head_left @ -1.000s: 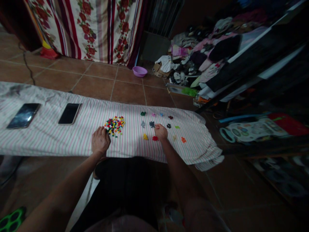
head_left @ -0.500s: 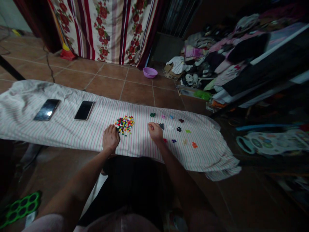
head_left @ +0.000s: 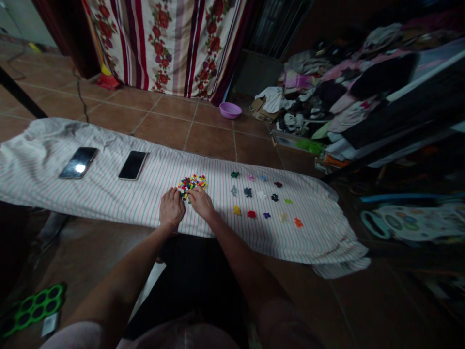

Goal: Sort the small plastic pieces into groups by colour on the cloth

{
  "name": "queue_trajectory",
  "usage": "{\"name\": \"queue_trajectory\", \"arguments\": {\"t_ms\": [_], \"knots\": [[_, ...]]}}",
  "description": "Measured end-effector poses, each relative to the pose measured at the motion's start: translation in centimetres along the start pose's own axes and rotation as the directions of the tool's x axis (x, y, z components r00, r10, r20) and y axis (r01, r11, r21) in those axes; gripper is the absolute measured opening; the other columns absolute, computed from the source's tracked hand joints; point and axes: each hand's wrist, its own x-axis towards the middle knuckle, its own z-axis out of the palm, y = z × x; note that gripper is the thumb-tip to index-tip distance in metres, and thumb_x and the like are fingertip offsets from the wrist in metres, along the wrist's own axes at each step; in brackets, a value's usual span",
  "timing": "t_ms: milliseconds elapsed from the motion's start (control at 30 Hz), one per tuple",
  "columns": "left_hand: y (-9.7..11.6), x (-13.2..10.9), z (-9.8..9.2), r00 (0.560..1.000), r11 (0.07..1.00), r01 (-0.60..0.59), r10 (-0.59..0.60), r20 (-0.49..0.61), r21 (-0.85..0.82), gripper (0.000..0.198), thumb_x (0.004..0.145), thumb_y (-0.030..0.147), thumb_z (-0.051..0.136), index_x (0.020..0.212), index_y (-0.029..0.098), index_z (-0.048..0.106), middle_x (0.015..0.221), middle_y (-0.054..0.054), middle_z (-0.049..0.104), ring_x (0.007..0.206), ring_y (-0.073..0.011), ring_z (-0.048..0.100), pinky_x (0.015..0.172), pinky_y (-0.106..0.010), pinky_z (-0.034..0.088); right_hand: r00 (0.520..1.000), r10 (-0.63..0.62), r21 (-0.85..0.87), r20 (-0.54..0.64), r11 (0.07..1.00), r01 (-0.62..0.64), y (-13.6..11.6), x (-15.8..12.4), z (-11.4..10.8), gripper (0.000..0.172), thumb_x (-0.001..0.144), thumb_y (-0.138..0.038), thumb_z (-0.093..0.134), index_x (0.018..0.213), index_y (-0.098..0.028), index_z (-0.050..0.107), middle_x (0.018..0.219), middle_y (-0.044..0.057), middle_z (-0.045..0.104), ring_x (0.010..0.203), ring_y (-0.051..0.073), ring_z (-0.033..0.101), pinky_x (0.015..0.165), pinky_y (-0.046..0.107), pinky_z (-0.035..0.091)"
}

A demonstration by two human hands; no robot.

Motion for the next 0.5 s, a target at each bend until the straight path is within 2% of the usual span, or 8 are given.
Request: {"name": "queue_trajectory", "arguments": {"t_ms": [300, 500], "knots": [[0.2, 0.1, -0.1, 1.0, 1.0, 0.007, -0.007, -0.005, -0.018, 0.036, 0.088, 0.021, 0.036, 0.116, 0.012, 0.057, 0.129, -0.018, 0.057, 0.129, -0.0293, 0.045, 0.104, -0.048, 0.035, 0.99, 0.143, -0.079, 0.009, 0.987, -0.142, -1.1, 0.5, -0.1, 0.022, 0.091, -0.025, 0.049, 0.103, -0.028, 0.067, 0.106, 0.005, 0.06, 0.093, 0.018, 0.06, 0.081, 0.029, 0.047], [0.2, 0.1, -0.3, 1.0, 1.0, 0.004, -0.004, 0.013, -0.016, 0.036, 0.088, 0.021, 0.034, 0.113, 0.009, 0.058, 0.129, -0.02, 0.057, 0.129, -0.0302, 0.044, 0.105, -0.047, 0.034, 0.983, 0.177, -0.157, 0.04, 0.973, -0.169, -1.4, 1.6, -0.1, 0.018, 0.088, -0.023, 0.054, 0.098, -0.026, 0.067, 0.103, 0.006, 0.062, 0.092, 0.019, 0.061, 0.079, 0.03, 0.047]]}}
